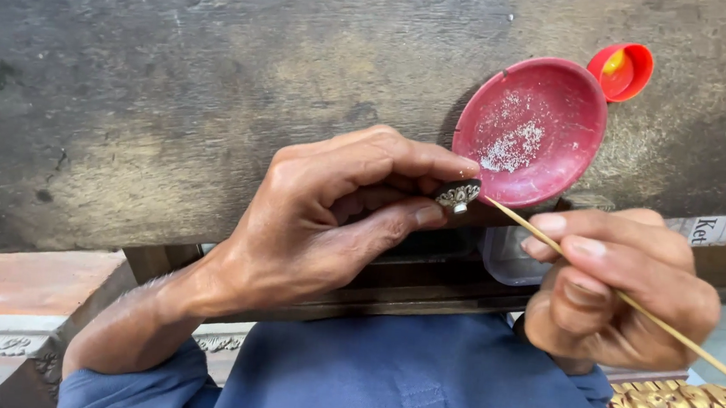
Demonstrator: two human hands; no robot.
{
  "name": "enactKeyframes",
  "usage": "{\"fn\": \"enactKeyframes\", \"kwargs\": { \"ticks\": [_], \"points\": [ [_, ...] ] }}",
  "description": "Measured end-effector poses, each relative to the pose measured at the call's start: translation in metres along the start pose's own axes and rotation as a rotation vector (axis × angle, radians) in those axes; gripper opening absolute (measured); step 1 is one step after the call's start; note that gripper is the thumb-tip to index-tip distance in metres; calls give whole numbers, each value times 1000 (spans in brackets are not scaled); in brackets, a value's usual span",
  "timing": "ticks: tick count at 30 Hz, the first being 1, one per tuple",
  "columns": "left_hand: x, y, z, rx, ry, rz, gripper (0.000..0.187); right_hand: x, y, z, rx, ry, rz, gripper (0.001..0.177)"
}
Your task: Applying tiny silver granules to a jewelry component using a thin wooden stick to create a decorative pattern.
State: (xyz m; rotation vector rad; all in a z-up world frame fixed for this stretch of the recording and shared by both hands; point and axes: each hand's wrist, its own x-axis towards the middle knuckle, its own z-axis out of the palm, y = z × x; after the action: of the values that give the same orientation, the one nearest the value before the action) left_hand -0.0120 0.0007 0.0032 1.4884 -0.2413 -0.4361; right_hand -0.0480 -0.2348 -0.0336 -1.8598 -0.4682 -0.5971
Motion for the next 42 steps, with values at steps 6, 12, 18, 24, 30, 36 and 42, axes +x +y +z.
{"fn": "enactKeyframes", "kwargs": {
  "ticks": [6, 12, 18, 24, 30, 36, 42],
  "points": [
    [-3, -2, 0, -16, 3, 19, 26, -3, -6, 0, -95, -64, 8, 14],
    [-3, -3, 0, -23, 3, 13, 26, -4, -3, -4, -74, -115, 1, 12],
    [-3, -3, 0, -29, 6, 8, 27, -3, -2, -14, -72, -223, 21, 12],
    [-3, -5, 0, -17, -2, 9, 28, -5, -2, -13, -67, -214, 42, 13],
    [-3, -5, -1, -9, -2, 13, 27, -6, -5, -9, -86, -182, 73, 15],
    [-2, -5, -1, -22, -3, 12, 27, -8, -5, -9, -101, -170, 69, 14],
    [-1, -3, -2, -8, -11, 9, 28, -7, -5, -7, -90, -150, 66, 15]
  ]
}}
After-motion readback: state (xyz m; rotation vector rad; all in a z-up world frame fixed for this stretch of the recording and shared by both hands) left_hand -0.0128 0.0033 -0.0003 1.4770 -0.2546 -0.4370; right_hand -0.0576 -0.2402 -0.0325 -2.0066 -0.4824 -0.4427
